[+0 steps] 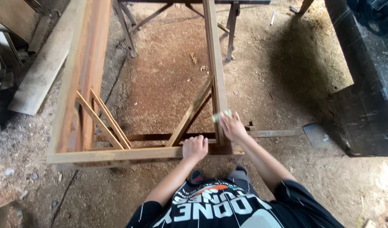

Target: The person uses a small piece of sandpaper to smooth the edges and inner surfaces of a large rectangular wooden frame, moving around the frame to sand different sections.

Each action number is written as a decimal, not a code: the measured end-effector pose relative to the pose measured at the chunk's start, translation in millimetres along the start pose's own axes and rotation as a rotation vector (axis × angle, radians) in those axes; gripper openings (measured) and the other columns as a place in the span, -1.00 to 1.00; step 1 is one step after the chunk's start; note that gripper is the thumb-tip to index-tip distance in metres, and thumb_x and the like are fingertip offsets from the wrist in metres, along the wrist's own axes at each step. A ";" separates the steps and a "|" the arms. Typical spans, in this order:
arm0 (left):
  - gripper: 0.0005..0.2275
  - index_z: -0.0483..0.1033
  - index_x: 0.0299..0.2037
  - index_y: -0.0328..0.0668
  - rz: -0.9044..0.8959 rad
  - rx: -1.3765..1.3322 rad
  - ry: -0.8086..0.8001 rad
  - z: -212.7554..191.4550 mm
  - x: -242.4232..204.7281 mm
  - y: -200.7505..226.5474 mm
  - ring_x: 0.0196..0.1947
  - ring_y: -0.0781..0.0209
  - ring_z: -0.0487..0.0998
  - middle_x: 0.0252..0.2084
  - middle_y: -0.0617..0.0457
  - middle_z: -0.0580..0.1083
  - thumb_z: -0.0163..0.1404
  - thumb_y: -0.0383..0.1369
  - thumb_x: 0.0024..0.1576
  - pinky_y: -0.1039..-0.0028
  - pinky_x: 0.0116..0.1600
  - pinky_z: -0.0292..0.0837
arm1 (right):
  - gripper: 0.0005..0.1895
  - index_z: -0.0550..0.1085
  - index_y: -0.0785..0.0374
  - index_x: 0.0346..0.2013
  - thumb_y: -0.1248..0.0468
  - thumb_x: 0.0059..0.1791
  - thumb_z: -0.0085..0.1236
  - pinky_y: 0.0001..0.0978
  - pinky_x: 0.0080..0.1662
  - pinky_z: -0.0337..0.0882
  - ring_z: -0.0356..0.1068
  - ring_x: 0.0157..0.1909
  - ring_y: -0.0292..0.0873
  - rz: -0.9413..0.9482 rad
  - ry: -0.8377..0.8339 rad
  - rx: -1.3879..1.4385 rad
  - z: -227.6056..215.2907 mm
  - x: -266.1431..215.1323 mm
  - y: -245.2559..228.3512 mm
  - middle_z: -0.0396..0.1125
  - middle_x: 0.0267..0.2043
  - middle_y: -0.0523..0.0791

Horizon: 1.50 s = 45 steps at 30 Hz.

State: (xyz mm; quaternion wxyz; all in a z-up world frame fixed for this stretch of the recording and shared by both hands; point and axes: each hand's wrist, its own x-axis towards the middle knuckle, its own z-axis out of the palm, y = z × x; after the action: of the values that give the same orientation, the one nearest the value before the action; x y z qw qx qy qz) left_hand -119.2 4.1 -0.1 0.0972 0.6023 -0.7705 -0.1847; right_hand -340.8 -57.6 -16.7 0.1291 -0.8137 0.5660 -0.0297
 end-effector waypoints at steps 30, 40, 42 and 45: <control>-0.54 0.25 0.24 -0.24 -0.313 0.007 0.753 99.6 10.1 140.7 0.15 -0.24 0.36 0.12 -0.20 0.40 -0.07 -0.30 0.12 -0.12 0.21 0.10 | -0.74 0.41 0.10 0.02 0.11 0.11 -0.13 0.03 0.32 0.19 0.37 0.17 -0.02 -0.746 0.027 0.269 -45.7 -29.3 62.5 0.28 0.13 -0.12; -0.39 0.11 0.32 -0.21 -0.485 0.167 0.565 100.5 25.2 153.4 0.26 -0.17 0.25 0.21 -0.17 0.31 -0.05 -0.08 0.12 -0.23 0.21 0.02 | -0.62 0.27 0.29 0.23 0.22 0.14 -0.14 0.02 0.31 0.14 0.15 0.22 0.12 -0.729 -0.352 -0.310 -101.0 46.7 62.3 0.24 0.17 0.01; -0.37 0.08 0.33 -0.22 -0.474 0.170 0.643 101.0 27.5 152.2 0.26 -0.20 0.24 0.22 -0.16 0.31 -0.05 -0.05 0.12 -0.20 0.22 0.04 | -0.60 0.24 0.33 0.25 0.22 0.15 -0.12 0.10 0.30 0.12 0.16 0.24 0.21 -0.845 -0.267 -0.137 -94.1 27.4 60.8 0.26 0.17 0.07; -0.35 0.06 0.34 -0.23 -0.481 0.176 0.656 110.0 26.9 152.9 0.26 -0.20 0.24 0.23 -0.17 0.29 -0.06 -0.04 0.12 -0.18 0.24 0.02 | -0.56 0.20 0.40 0.28 0.22 0.17 -0.09 0.23 0.30 0.09 0.17 0.26 0.35 -0.819 -0.282 0.252 -81.4 29.3 75.0 0.29 0.18 0.16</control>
State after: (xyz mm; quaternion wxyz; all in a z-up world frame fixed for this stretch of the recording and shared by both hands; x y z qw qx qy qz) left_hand -303.4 28.2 -41.0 0.2395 0.7982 -0.5488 0.0663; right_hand -414.6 -123.6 40.7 0.2808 -0.9446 0.1660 -0.0360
